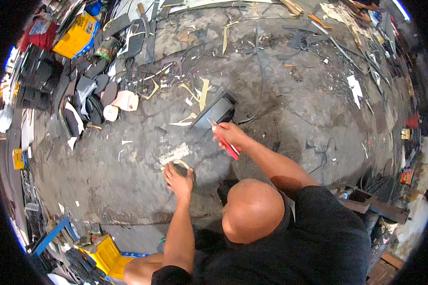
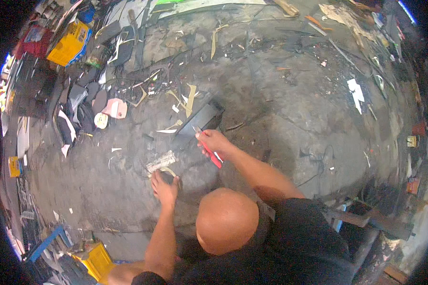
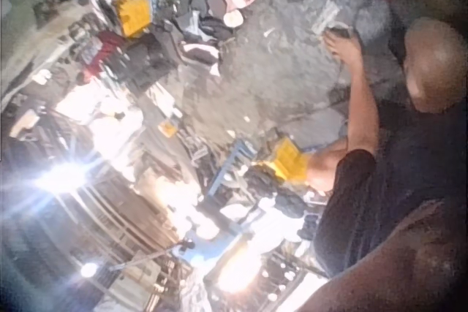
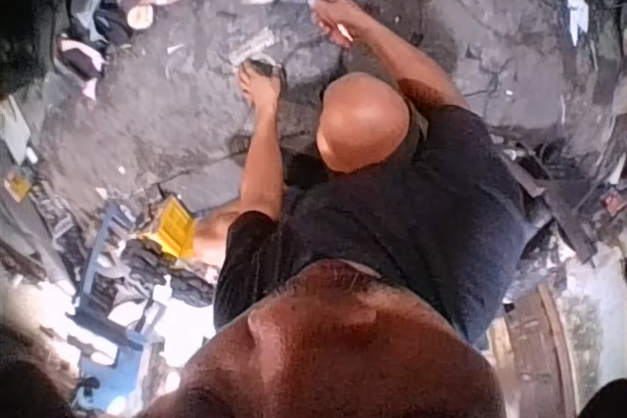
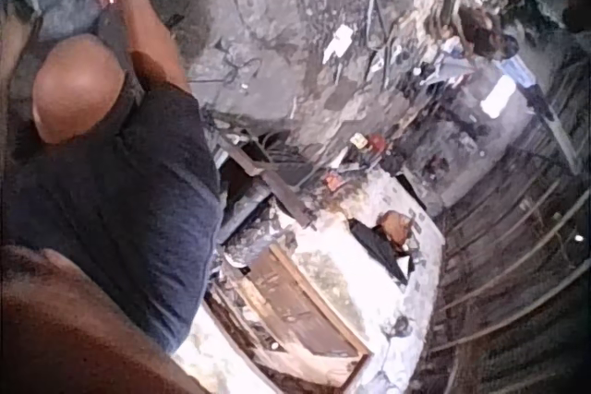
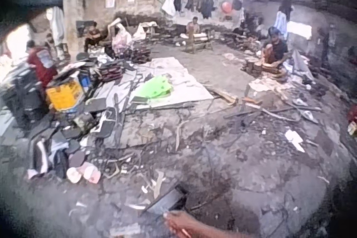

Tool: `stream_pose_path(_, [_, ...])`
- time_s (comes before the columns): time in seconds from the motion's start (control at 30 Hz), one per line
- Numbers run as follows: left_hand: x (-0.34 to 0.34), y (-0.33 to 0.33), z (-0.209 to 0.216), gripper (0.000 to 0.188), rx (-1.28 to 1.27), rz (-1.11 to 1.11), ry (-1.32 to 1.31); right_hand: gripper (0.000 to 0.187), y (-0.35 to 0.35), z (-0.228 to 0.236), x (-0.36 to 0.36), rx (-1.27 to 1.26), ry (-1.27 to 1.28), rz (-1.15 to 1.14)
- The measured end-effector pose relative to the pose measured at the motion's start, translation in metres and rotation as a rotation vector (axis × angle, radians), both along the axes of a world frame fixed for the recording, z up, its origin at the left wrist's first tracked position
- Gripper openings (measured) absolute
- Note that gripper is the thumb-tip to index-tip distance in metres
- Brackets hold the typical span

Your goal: The person uses a red utility knife to cut a small black rubber piece, then moves to a large gray rubber sheet and cuts it into smaller pieces. The person also handles a pile of black rubber scraps, placing them aside.

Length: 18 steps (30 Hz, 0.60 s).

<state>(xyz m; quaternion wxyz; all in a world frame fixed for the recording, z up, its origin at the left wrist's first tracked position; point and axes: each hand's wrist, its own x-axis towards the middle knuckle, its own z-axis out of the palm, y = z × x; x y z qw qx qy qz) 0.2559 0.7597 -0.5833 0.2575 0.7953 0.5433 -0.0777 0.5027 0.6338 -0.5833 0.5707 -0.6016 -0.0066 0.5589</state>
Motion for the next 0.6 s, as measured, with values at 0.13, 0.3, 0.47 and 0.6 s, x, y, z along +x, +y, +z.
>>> stream_pose_path(0.13, [-0.001, -0.001, -0.001, 0.094, -0.007, 0.001, -0.009, 0.033, 0.006, 0.005, 0.008, -0.078, -0.153, -0.311])
stream_pose_path(0.3, [-0.003, 0.001, -0.006, 0.094, -0.001, -0.003, -0.011, 0.034, 0.004, 0.002, 0.013, -0.004, -0.034, -0.358])
stream_pose_path(0.47, [0.005, 0.005, -0.003, 0.096, 0.014, -0.022, -0.039, 0.028, -0.001, 0.0, 0.025, -0.044, -0.067, -0.245])
stream_pose_path(0.6, [0.004, 0.005, -0.007, 0.097, 0.003, -0.013, 0.003, 0.032, -0.009, 0.004, 0.024, -0.128, -0.212, -0.13])
